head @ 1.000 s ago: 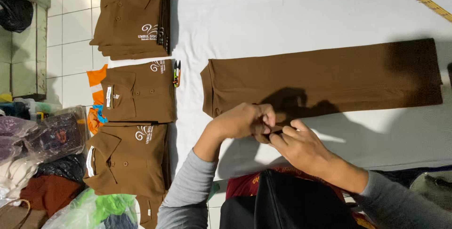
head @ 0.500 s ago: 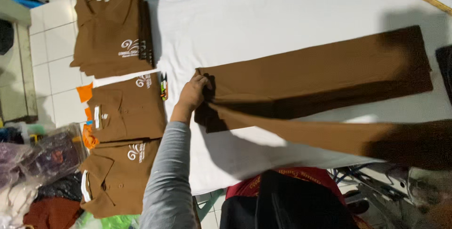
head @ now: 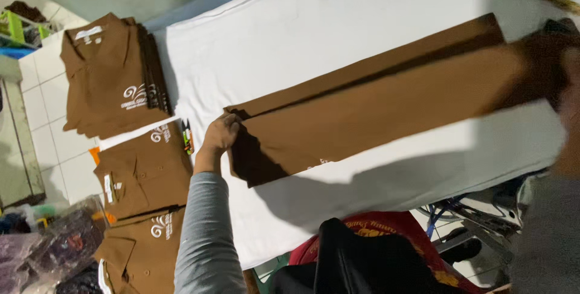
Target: The person irons brown shirts on a padded surface using a steam iron, then folds the ironed shirts and places them onto a stack.
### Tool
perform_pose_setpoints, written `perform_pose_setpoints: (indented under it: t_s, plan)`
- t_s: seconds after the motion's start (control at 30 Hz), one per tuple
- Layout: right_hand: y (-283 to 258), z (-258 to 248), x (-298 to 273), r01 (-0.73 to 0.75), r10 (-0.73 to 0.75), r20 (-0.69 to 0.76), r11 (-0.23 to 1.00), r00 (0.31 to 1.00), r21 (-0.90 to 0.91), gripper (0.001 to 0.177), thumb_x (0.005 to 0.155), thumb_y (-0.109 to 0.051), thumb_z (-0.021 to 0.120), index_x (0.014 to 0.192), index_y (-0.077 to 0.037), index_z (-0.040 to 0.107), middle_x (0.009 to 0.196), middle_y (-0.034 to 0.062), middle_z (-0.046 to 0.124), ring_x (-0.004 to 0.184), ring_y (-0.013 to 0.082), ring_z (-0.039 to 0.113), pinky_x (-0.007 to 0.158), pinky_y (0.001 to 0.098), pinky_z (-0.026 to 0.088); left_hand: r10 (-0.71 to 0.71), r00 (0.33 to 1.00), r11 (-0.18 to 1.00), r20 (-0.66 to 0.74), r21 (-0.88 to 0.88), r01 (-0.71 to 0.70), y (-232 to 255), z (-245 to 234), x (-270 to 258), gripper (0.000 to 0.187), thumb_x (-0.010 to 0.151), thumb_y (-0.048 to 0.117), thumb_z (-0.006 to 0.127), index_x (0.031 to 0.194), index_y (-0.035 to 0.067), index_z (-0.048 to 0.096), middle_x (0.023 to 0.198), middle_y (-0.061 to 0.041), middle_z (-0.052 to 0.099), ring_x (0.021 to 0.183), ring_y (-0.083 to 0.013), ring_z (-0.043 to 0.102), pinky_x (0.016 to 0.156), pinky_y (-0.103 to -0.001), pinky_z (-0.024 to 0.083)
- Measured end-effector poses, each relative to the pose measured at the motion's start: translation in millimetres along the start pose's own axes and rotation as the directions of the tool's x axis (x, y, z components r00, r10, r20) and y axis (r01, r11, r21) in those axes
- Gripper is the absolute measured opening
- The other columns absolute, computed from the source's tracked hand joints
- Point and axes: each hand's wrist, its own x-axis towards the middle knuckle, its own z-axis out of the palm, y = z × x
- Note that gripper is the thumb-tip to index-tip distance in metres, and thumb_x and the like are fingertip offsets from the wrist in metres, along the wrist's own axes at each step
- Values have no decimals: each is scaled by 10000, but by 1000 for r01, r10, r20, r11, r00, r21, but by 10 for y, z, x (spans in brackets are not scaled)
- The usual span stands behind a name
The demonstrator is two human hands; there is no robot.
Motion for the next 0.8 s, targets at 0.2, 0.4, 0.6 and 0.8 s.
perform_pose_setpoints:
  t_s: [0.2,0.4,0.6,0.8]
  plan:
    - [-247,440,398,91,-58,71,724,996,-683,235,1094,-163,431,930,-3,485,934,151,462,886,278,441,815,394,325,322,947,927,1,204,-315,1,-37,110,230,882,191,439,948,62,618,997,-116,647,916,-321,596,782,-370,485]
    - [-271,637,647,-461,438,-152,869,886,-181,301,931,-432,642,1005,-158,541,713,40,450,589,133,411,536,308,315,-305,945,952,118,12,306,100,25,169,346,916,416,442,1059,182,652,1095,-88,619,1111,-281,541,986,-361,405]
    - [802,577,967,-495,421,-260,741,869,-454,369,827,-344,727,1183,-301,640,1110,67,622,1013,288,594,865,413,460,-518,850,855,99,21,519,359,-51,177,500,937,558,456,1066,111,640,1036,-215,593,1071,-395,564,942,-481,444]
    - [420,1170,685,194,-259,40,602,965,-775,374,992,-234,491,1307,-35,522,1318,191,456,1254,374,349,1059,509,216,-621,783,783,32,73,618,335,101,215,494,860,601,558,1138,199,632,1118,-156,579,1112,-364,559,960,-465,458]
